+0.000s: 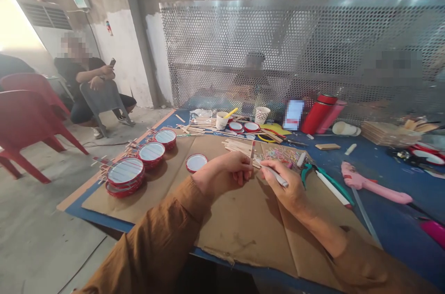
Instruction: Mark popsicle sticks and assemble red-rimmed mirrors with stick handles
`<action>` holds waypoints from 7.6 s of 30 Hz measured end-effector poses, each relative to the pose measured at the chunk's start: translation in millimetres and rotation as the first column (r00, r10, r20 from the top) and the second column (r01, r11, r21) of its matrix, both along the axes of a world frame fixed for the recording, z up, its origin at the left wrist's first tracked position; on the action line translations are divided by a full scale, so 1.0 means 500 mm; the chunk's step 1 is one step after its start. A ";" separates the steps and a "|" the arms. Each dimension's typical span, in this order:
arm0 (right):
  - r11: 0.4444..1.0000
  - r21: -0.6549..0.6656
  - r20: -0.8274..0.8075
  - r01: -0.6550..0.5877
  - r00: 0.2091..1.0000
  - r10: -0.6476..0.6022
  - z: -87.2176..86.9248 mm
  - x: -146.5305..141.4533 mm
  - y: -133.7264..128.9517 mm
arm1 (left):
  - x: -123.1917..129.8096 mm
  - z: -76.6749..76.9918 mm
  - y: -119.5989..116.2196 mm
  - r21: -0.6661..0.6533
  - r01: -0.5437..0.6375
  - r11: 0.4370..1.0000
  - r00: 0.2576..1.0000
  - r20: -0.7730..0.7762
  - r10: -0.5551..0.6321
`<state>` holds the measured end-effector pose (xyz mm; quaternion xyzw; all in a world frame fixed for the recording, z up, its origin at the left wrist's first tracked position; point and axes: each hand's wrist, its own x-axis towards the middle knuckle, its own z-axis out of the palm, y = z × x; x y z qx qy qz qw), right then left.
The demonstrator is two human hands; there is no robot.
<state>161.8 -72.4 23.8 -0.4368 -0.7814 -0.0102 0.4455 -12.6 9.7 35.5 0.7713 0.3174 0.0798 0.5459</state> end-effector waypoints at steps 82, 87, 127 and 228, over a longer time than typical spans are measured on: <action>0.997 0.054 -0.036 0.060 0.998 -0.058 -0.004 -0.014 -0.011 | 0.001 -0.003 0.002 0.048 0.027 0.999 1.000 -0.009 -0.026; 0.993 0.093 -0.023 0.066 0.998 -0.065 -0.001 -0.011 -0.010 | 0.001 0.000 0.001 0.047 0.030 0.998 0.999 -0.024 -0.029; 0.994 -0.096 -0.191 0.050 0.979 -0.068 0.004 0.009 -0.014 | 0.000 -0.014 0.001 -0.028 0.029 0.999 0.998 0.050 -0.027; 0.990 -0.141 -0.206 0.000 0.978 -0.030 0.001 -0.005 -0.017 | -0.006 -0.005 -0.002 -0.018 0.054 0.998 0.997 0.050 -0.053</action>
